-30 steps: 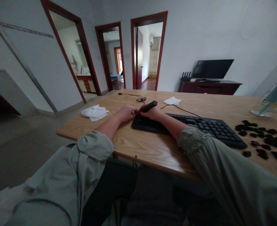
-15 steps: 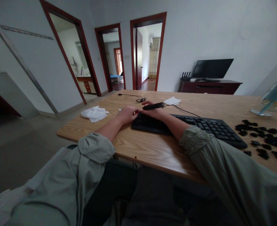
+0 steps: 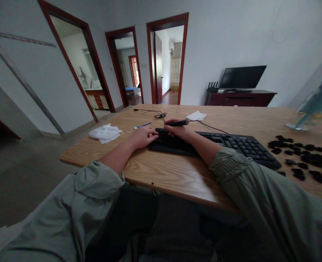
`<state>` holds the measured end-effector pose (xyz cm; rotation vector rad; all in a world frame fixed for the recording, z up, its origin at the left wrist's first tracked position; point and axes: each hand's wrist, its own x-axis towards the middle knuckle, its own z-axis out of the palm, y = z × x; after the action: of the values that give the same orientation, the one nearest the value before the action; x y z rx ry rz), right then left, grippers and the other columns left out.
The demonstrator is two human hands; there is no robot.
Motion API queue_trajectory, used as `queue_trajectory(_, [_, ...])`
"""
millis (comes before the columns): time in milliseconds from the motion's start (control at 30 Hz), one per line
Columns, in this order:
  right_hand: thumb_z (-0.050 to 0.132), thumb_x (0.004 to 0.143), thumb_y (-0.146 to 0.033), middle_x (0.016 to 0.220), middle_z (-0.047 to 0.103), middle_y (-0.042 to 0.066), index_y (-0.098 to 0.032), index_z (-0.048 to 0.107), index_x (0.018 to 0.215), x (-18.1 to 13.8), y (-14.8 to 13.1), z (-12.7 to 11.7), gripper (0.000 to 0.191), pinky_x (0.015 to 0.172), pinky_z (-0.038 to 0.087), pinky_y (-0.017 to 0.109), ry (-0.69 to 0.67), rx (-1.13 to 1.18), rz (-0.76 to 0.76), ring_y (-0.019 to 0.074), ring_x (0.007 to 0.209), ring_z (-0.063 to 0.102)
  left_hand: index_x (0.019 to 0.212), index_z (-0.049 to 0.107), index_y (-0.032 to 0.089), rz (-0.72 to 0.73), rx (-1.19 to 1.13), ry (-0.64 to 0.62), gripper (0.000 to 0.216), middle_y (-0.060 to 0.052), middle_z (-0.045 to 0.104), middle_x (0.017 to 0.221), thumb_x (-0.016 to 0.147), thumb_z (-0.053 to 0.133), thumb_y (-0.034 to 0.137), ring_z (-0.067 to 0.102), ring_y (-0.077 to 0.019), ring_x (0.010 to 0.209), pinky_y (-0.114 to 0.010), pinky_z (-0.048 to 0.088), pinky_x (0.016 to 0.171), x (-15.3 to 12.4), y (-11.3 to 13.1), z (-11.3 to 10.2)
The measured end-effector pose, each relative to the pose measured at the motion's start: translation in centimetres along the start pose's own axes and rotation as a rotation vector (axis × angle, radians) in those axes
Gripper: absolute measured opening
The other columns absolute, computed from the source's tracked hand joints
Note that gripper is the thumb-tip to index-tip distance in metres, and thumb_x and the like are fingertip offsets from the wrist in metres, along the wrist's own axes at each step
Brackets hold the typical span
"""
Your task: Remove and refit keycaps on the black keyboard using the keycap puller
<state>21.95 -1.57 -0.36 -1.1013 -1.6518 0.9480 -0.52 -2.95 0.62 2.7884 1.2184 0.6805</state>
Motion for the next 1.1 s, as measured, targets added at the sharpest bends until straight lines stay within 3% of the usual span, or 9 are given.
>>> queue_trajectory(167, [0.071, 0.087, -0.021, 0.065, 0.064, -0.002, -0.016, 0.070, 0.114, -0.3, -0.8, 0.1, 0.028, 0.047, 0.043, 0.017, -0.020, -0.010, 0.060, 0.0092, 0.055, 0.056, 0.114, 0.077, 0.020, 0.023, 0.027, -0.054, 0.034, -0.008, 0.068, 0.107, 0.097, 0.052, 0.035, 0.064, -0.0207, 0.096, -0.033, 0.050, 0.090, -0.6, -0.6, -0.1])
queue_trajectory(333, [0.067, 0.089, -0.025, 0.069, 0.066, 0.002, -0.014, 0.071, 0.092, -0.5, -1.2, 0.2, 0.011, 0.044, 0.042, 0.018, 0.001, -0.073, 0.047, 0.0092, 0.053, 0.054, 0.114, 0.077, 0.019, -0.009, 0.055, -0.108, 0.036, -0.010, 0.068, 0.107, 0.097, 0.050, 0.036, 0.064, -0.0210, 0.094, -0.034, 0.049, 0.090, -0.3, -0.3, -0.4])
queue_trajectory(467, [0.070, 0.088, -0.029, 0.076, 0.070, 0.005, -0.014, 0.068, 0.082, -0.5, -1.4, 0.4, 0.016, 0.041, 0.039, 0.019, -0.007, -0.122, 0.039, 0.0093, 0.053, 0.054, 0.117, 0.076, 0.018, -0.017, 0.048, -0.113, 0.038, -0.010, 0.068, 0.110, 0.095, 0.051, 0.035, 0.064, -0.0217, 0.097, -0.035, 0.049, 0.092, -0.3, -0.4, -0.5])
queue_trajectory(567, [0.070, 0.088, -0.034, 0.066, 0.066, 0.004, -0.014, 0.068, 0.076, -0.5, -1.8, 0.5, 0.023, 0.041, 0.039, 0.020, -0.012, -0.163, 0.071, 0.0099, 0.051, 0.052, 0.116, 0.077, 0.018, -0.015, 0.029, -0.105, 0.037, -0.009, 0.069, 0.110, 0.095, 0.051, 0.035, 0.064, -0.0216, 0.098, -0.034, 0.050, 0.093, -0.3, -0.6, -0.4])
queue_trajectory(700, [0.069, 0.088, -0.032, 0.058, 0.061, 0.001, -0.015, 0.067, 0.075, -0.6, -2.2, 0.7, 0.022, 0.046, 0.043, 0.020, -0.009, -0.184, 0.071, 0.0102, 0.051, 0.051, 0.116, 0.077, 0.019, -0.018, 0.016, -0.103, 0.037, -0.009, 0.069, 0.111, 0.094, 0.051, 0.033, 0.064, -0.0213, 0.098, -0.033, 0.049, 0.094, -0.3, -0.8, -0.3])
queue_trajectory(833, [0.067, 0.087, -0.025, 0.066, 0.064, 0.001, -0.014, 0.067, 0.076, -0.5, -2.1, 0.8, 0.015, 0.048, 0.044, 0.020, -0.040, -0.151, -0.015, 0.0087, 0.052, 0.050, 0.119, 0.075, 0.017, -0.029, 0.018, -0.115, 0.038, -0.009, 0.069, 0.111, 0.093, 0.052, 0.030, 0.064, -0.0213, 0.099, -0.033, 0.049, 0.094, -0.3, -0.8, -0.4])
queue_trajectory(1000, [0.069, 0.086, -0.023, 0.074, 0.068, 0.002, -0.014, 0.071, 0.092, -0.6, -1.8, 0.9, 0.011, 0.046, 0.044, 0.019, -0.062, -0.174, -0.058, 0.0080, 0.051, 0.049, 0.119, 0.076, 0.019, -0.033, 0.016, -0.117, 0.037, -0.008, 0.069, 0.109, 0.092, 0.052, 0.029, 0.065, -0.0201, 0.095, -0.032, 0.050, 0.092, -0.4, -0.7, -0.5])
queue_trajectory(1100, [0.069, 0.087, -0.027, 0.075, 0.069, 0.003, -0.015, 0.070, 0.086, -0.7, -1.8, 0.9, 0.012, 0.044, 0.042, 0.019, -0.058, -0.200, -0.060, 0.0079, 0.049, 0.049, 0.119, 0.076, 0.020, -0.033, 0.023, -0.114, 0.037, -0.008, 0.069, 0.109, 0.092, 0.052, 0.029, 0.065, -0.0203, 0.096, -0.032, 0.050, 0.093, -0.5, -0.6, -0.5])
